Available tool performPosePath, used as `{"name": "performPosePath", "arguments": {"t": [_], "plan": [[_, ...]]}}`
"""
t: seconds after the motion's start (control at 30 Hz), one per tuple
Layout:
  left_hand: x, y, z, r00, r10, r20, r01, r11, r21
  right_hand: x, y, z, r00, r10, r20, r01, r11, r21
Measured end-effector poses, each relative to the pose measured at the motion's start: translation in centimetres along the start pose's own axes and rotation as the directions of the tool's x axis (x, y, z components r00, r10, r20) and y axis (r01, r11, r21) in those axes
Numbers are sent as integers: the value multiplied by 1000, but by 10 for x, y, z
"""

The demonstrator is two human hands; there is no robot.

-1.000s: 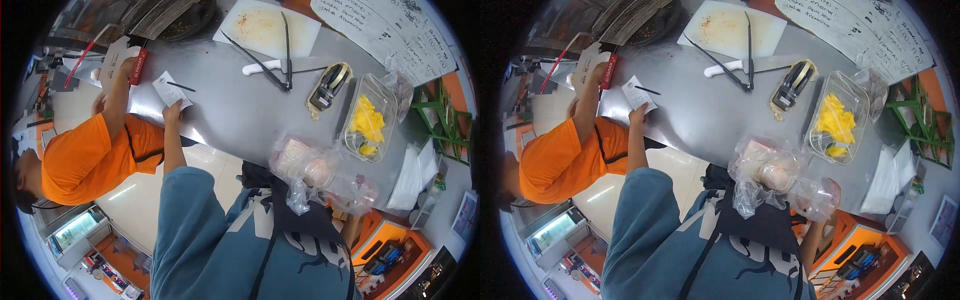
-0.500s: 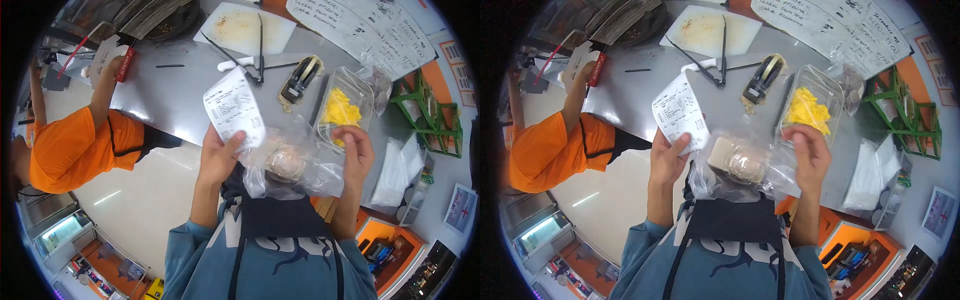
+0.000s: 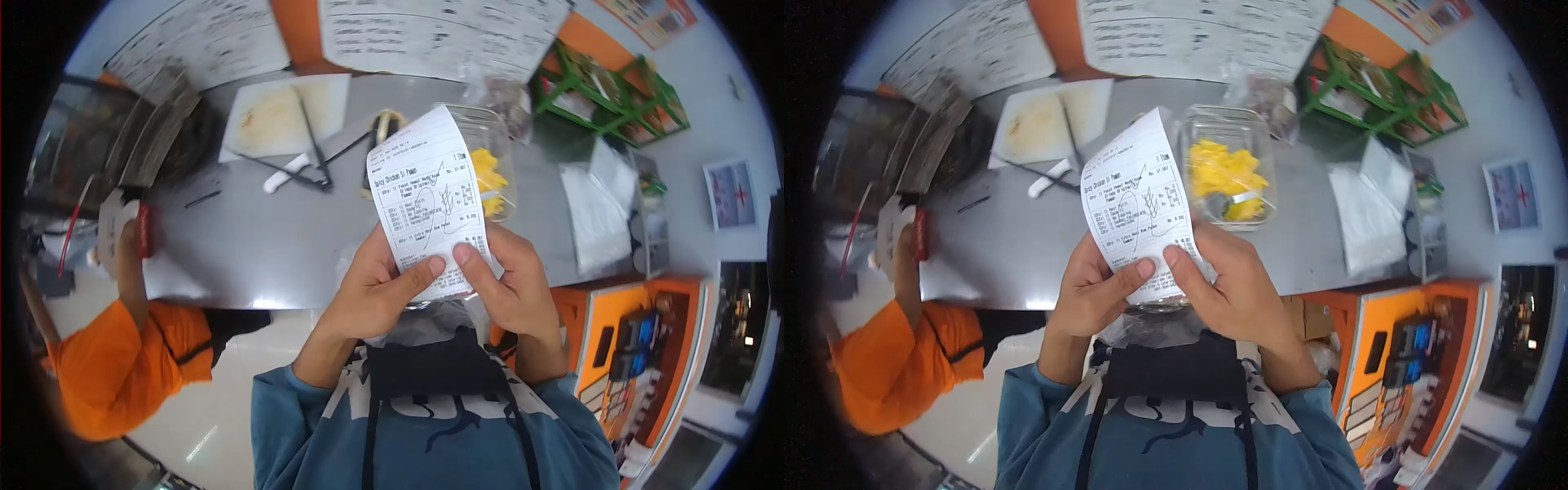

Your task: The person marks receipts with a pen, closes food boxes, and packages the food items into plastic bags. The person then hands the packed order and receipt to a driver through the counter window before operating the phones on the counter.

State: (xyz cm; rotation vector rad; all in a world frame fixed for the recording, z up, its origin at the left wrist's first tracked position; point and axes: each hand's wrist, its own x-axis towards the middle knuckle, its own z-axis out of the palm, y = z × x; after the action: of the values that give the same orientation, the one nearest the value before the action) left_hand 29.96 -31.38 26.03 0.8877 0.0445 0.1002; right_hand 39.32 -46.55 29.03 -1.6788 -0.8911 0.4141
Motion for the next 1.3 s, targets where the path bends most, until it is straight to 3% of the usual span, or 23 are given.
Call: {"name": "performPosePath", "arguments": {"t": [0.1, 0.17, 0.3, 0.37, 0.43, 0.53, 0.63, 0.73, 0.87, 0.93, 1.0, 1.07, 1.1, 1.17, 1.2, 1.3], "plan": [[8, -6, 16, 994, -85, 73, 81, 995, 51, -21, -8, -17, 993, 116, -36, -116, 993, 8], [14, -12, 27, 990, -109, 88, 105, 994, 41, -32, -7, -27, 992, 104, -71, -102, 995, 20], [17, -28, 54, 990, -140, 31, 140, 990, -1, -50, 1, -55, 977, 212, -38, -206, 972, 115], [14, -40, 65, 995, -97, -32, 99, 989, 108, -51, 13, -74, 992, 110, 65, -116, 989, 87], [22, -60, 84, 996, -59, -64, 70, 980, 185, -60, 30, -101, 997, -32, 65, 31, 999, 17], [37, -103, 100, 960, 27, -278, 48, 964, 262, -75, 68, -150, 955, -54, 293, 72, 996, -52], [82, -153, 122, 921, 40, -388, 63, 967, 248, -91, 109, -217, 889, 25, 457, -39, 999, 22], [129, -205, 159, 856, 72, -511, 84, 958, 276, -114, 149, -287, 823, 167, 542, -144, 986, -86], [177, -279, 187, 899, 74, -431, 142, 883, 448, -145, 201, -366, 795, 207, 571, -275, 961, 34], [194, -306, 193, 876, 51, -480, 151, 915, 373, -154, 231, -402, 785, 218, 580, -300, 953, 48], [203, -323, 193, 855, 24, -519, 170, 931, 323, -160, 253, -462, 824, 403, 398, -417, 907, -55], [205, -337, 188, 815, 9, -579, 178, 948, 264, -161, 295, -525, 897, 440, -42, -440, 882, -168], [202, -342, 181, 785, 17, -619, 168, 956, 239, -160, 314, -555, 865, 407, -294, -478, 847, -234], [198, -349, 172, 768, -31, -640, 187, 966, 177, -141, 306, -605, 730, 398, -556, -619, 730, -290], [198, -351, 175, 755, -72, -652, 197, 973, 120, -135, 322, -620, 735, 286, -615, -552, 779, -298], [190, -369, 167, 698, -169, -696, 254, 967, 20, -95, 334, -628, 778, 237, -582, -475, 827, -299]]}}
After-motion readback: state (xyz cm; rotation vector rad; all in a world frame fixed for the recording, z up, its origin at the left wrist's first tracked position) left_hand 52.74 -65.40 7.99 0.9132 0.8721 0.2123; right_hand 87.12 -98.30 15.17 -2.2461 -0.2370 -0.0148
